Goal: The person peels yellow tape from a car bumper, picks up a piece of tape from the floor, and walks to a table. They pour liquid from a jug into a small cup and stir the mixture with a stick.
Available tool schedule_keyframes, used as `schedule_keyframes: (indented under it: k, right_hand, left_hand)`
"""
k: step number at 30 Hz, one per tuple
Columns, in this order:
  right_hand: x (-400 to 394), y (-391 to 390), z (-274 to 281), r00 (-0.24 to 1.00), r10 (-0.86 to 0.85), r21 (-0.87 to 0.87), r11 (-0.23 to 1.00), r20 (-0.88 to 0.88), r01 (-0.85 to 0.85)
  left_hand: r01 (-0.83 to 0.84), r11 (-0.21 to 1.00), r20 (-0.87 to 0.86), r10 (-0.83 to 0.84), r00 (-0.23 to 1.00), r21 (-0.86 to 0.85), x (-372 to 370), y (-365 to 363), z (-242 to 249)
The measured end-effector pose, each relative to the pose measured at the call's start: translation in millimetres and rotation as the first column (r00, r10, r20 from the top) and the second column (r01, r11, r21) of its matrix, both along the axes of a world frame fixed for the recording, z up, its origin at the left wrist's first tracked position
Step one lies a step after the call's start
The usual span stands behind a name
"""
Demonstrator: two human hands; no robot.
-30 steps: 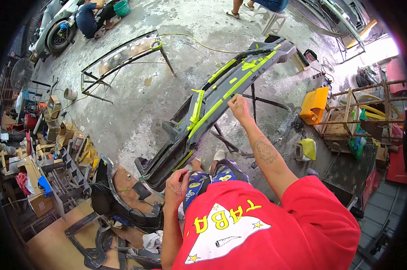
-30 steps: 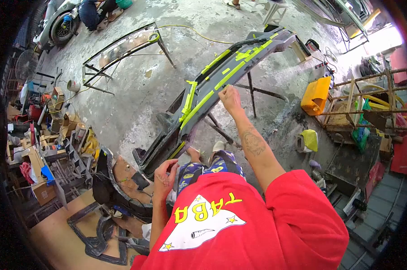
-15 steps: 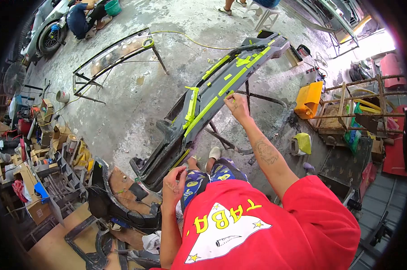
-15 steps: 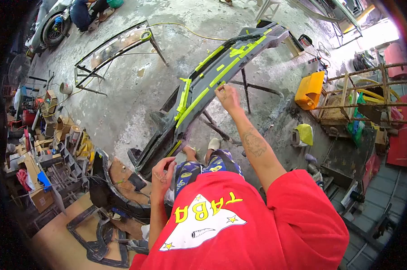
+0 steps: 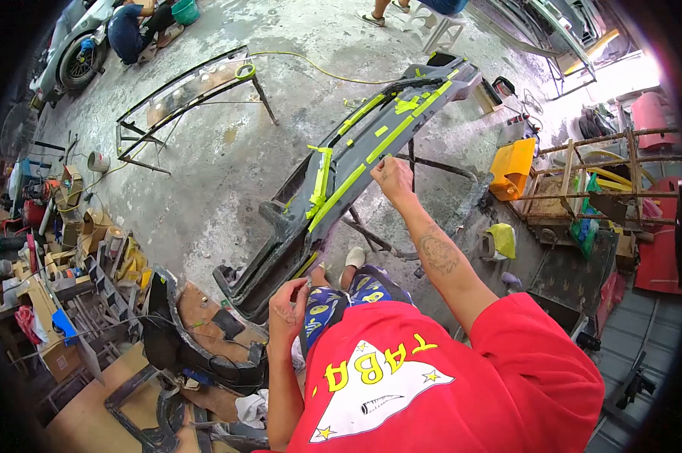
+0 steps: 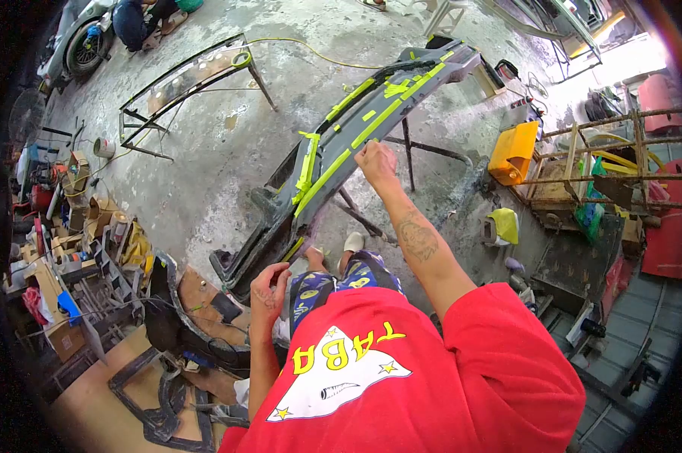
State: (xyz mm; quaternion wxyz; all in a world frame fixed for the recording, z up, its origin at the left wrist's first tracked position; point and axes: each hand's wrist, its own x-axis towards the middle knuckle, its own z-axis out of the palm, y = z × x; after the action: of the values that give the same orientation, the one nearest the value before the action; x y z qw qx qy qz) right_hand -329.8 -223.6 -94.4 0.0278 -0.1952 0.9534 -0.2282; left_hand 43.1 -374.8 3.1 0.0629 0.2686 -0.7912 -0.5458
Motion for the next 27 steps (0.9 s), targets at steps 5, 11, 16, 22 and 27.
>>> schedule_keyframes:
  k: [5,11,16,22,27]
  right_hand:
    - [-1.4,-2.1,-2.2,1.0,-0.012,-0.008,1.0,0.008,0.012]
    - [1.5,-0.7,-2.0,0.998,-0.025,-0.078,0.996,0.065,0.031]
    - [-6.4,12.3,2.2,0.996,-0.042,-0.091,0.995,0.074,0.048]
    - [-7.2,33.3,10.2,0.998,-0.042,-0.261,0.964,0.036,0.05]
    - [0.6,30.0,3.9,1.0,-0.024,-0.321,0.947,-0.008,0.02]
  left_hand:
    - [-0.003,1.0,-0.022,0.003,1.0,0.005,-0.4,-3.5,-1.5]
    - [-0.011,1.0,-0.022,0.011,1.0,0.011,-1.2,-8.2,-3.1]
    - [-0.01,1.0,0.01,0.01,1.0,0.025,-1.6,-8.7,1.5]
    - [0.009,1.0,-0.014,-0.008,1.0,0.011,-2.8,-6.6,2.0]
    - [0.019,1.0,-0.014,-0.019,1.0,0.021,-5.7,-7.6,3.0]
